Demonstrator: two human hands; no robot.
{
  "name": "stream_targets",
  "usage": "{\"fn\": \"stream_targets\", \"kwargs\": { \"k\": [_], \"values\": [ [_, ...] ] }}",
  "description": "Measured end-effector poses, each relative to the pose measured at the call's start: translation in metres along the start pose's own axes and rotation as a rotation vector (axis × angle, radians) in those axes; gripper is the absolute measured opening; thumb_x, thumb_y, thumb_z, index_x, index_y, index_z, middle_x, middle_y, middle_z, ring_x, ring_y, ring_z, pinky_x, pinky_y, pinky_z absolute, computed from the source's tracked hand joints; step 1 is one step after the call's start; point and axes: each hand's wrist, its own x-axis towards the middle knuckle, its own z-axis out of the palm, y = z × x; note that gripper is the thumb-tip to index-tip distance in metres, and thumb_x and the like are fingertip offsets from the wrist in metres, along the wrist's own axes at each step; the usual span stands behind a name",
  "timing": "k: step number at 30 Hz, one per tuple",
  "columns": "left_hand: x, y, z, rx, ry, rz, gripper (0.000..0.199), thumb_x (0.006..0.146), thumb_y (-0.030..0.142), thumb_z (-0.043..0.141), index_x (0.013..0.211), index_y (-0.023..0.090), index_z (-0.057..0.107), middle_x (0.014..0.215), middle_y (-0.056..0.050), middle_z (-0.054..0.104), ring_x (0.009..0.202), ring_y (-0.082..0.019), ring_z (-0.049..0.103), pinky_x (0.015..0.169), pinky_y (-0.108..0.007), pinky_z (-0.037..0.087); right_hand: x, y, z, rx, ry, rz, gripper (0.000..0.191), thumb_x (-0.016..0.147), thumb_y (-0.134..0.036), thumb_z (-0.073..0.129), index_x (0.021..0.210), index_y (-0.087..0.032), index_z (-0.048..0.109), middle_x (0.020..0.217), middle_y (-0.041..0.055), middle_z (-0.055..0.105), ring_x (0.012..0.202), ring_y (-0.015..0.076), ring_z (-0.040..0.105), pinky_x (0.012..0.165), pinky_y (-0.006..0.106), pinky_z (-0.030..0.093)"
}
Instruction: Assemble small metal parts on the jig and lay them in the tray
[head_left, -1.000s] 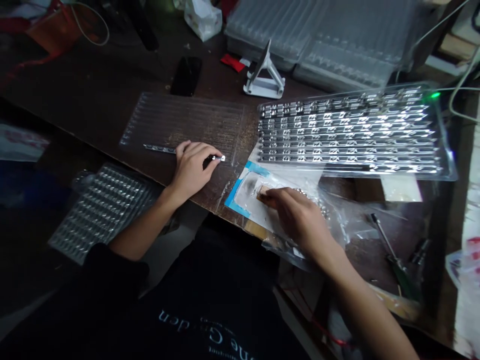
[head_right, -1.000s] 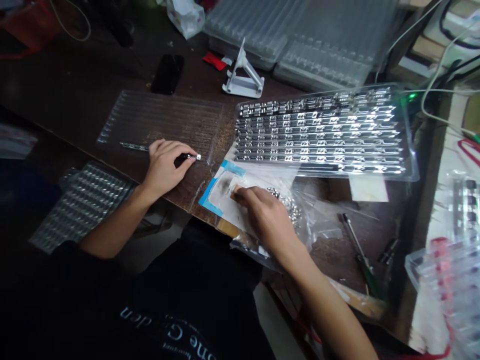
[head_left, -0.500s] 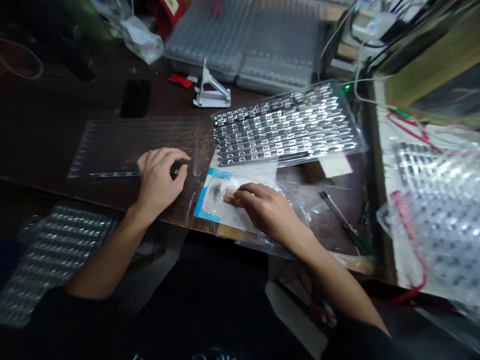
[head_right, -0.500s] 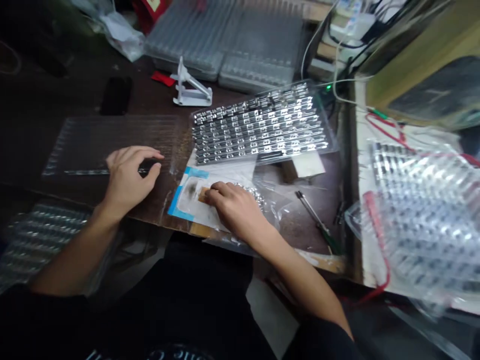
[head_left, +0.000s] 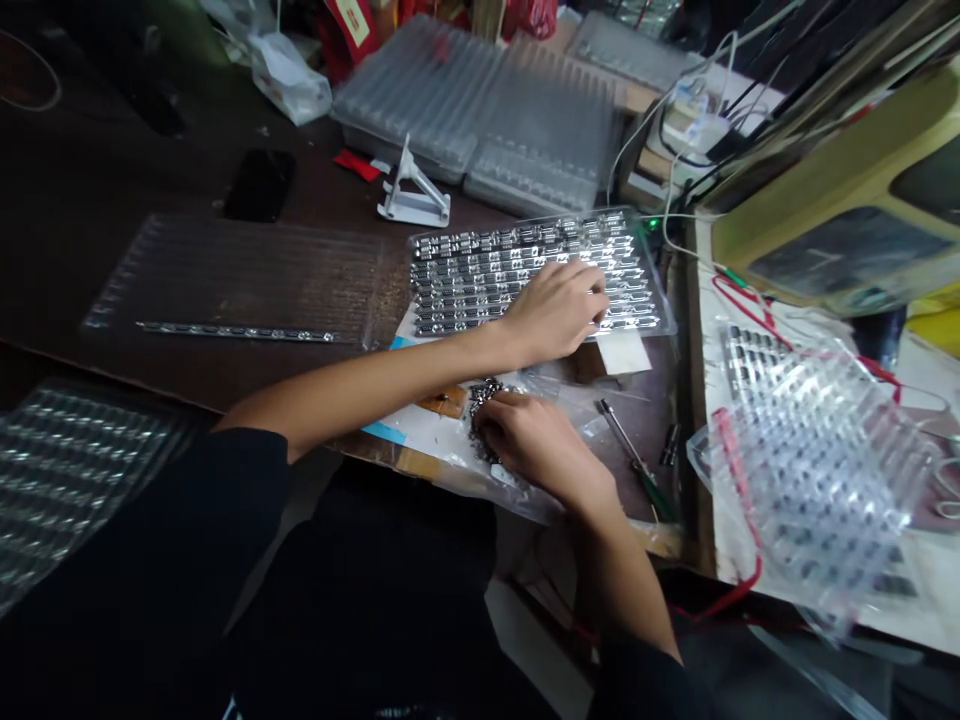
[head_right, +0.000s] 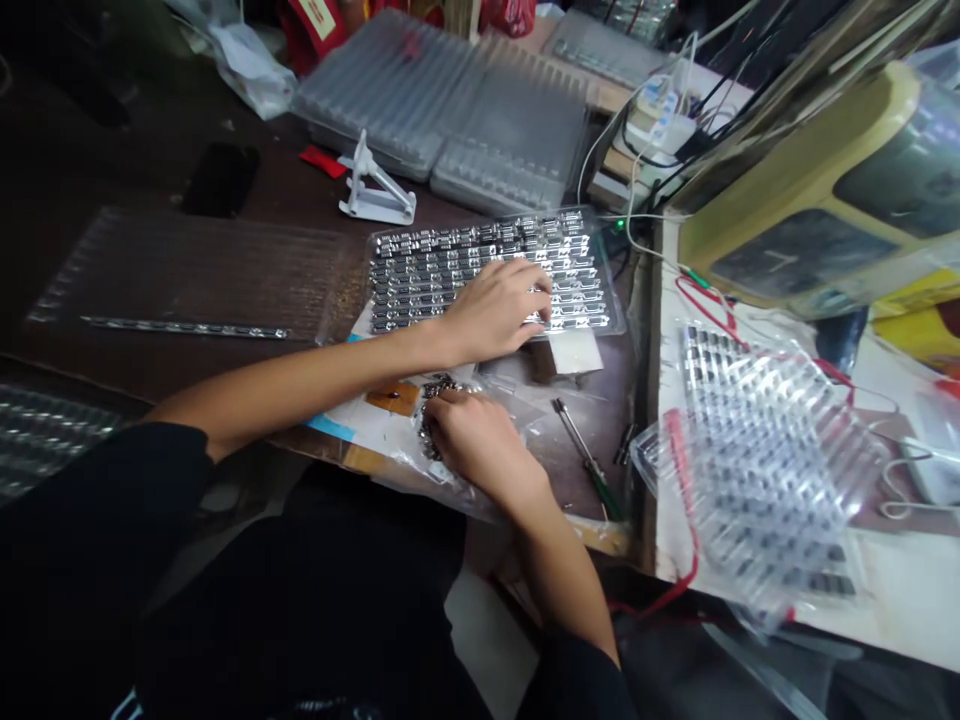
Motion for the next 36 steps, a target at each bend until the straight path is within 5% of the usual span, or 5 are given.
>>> {"fn": "stream_targets", "kwargs": {
  "k": [4,8,16,23,36],
  "values": [
    [0.015,0.006,0.014,0.055,0.006,-0.050,0.008,0.088,0.015,0.061,0.088,0.012,0.069,0.113,-0.011,0.064,0.119,-0.031,0.052,0.100,-0.047,0.041,-0.003,0.002,0.000,0.013,0.035,-0.012,0.016,0.094,-0.023,0.056,0.105,-0.020,0.068,0.103,0.0065,0.071,0.087,0.0195,0.064,0.073,0.028,0.042],
    [0.003,0.009,-0.006,-0.076,0.037,-0.066,0.007,0.091,0.013,0.059,0.093,0.016,0.065,0.104,-0.006,0.065,0.108,-0.026,0.060,0.094,-0.042,0.047,-0.002,0.003,0.002,-0.004,0.049,0.021,0.021,0.091,-0.023,0.060,0.110,-0.020,0.067,0.105,0.0072,0.070,0.086,0.0206,0.065,0.071,0.029,0.040],
    [-0.119,-0.002,-0.073,-0.399,0.081,-0.288,0.006,0.091,0.014,0.058,0.095,0.018,0.060,0.094,-0.002,0.068,0.088,-0.015,0.065,0.080,-0.028,0.051,0.000,0.005,0.007,0.025,0.020,0.003,0.015,0.094,-0.014,0.050,0.092,-0.019,0.064,0.090,0.0039,0.069,0.074,0.0166,0.062,0.061,0.028,0.032],
    [-0.193,-0.018,-0.055,-0.387,0.130,-0.512,0.009,0.093,0.024,0.061,0.098,0.019,0.066,0.098,-0.003,0.072,0.089,-0.016,0.067,0.083,-0.029,0.051,0.009,-0.004,0.005,-0.036,0.098,0.039,0.021,0.097,-0.031,0.054,0.111,-0.022,0.066,0.101,0.0050,0.068,0.085,0.0202,0.064,0.066,0.029,0.035],
    [-0.197,-0.019,-0.047,-0.299,0.060,-0.503,0.005,0.088,0.028,0.071,0.090,0.023,0.071,0.094,0.002,0.077,0.092,-0.018,0.069,0.090,-0.034,0.044,0.013,0.000,0.011,0.053,0.109,0.030,0.019,0.097,-0.026,0.049,0.095,-0.018,0.065,0.091,0.0081,0.070,0.078,0.0199,0.064,0.068,0.029,0.041]
  ]
}}
